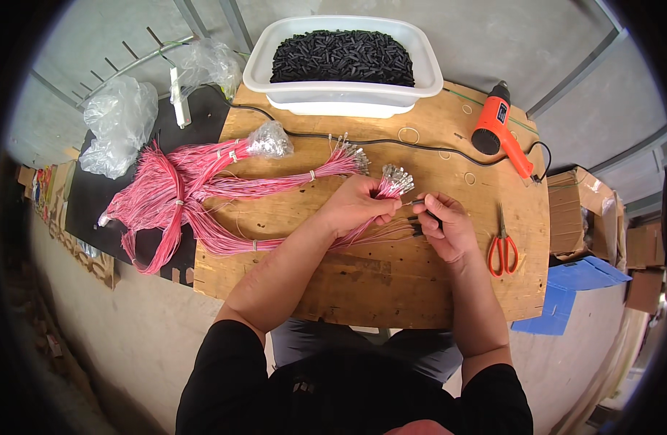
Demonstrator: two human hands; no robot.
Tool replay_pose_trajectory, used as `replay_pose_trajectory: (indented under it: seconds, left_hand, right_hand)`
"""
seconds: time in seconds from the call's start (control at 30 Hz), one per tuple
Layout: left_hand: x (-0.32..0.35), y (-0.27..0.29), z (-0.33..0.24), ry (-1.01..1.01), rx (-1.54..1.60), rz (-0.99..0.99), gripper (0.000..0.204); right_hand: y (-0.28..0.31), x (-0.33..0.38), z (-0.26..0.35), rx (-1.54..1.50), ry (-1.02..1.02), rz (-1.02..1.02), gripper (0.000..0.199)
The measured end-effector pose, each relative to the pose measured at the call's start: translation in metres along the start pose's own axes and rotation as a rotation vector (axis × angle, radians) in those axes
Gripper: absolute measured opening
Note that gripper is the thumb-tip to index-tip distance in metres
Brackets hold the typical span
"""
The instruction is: Slide heat shrink tubing onto the ends of individual wires within a bundle.
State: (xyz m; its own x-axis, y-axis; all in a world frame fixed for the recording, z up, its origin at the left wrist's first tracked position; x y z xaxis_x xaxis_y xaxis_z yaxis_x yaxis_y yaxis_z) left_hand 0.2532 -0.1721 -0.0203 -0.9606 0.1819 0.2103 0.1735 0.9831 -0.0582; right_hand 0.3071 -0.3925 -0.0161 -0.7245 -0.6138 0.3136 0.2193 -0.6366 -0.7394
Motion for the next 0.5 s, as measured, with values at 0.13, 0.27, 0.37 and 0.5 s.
replay_pose_trajectory:
  seconds: [0.13,0.27,0.37,0.5]
  left_hand:
    - [-0.0005,-0.0003,0.0018,-0.010,0.005,0.016,0.017]
    - [0.0002,-0.0015,0.0003,0.000,-0.006,0.008,0.016]
    - [0.0008,-0.0019,-0.0006,-0.001,-0.011,0.005,0.016]
    - [0.0019,-0.0021,-0.0008,-0.002,-0.015,0.012,0.016]
  right_hand:
    - [-0.0012,0.0010,-0.0010,0.044,-0.016,0.003,0.020]
    - [-0.0020,0.0009,-0.0013,0.046,-0.021,0.004,0.020]
    - [-0.0038,0.0019,0.0000,0.041,-0.021,-0.005,0.020]
    - [-0.0048,0.0014,-0.0023,0.067,-0.013,-0.002,0.019]
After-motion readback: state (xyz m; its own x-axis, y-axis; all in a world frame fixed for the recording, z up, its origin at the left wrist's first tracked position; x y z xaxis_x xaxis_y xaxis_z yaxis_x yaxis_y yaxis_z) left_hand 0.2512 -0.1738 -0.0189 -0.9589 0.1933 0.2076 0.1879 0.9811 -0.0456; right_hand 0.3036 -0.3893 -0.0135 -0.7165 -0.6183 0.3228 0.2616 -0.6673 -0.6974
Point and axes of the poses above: each hand's wrist, its own x-axis away from the middle knuckle, its own y-axis out of the back of the hand, z = x × y, the point moved 1 cm from there along -x, towards the middle knuckle, and after that the axes turned 12 degrees about -x, right-handed, at the moved point
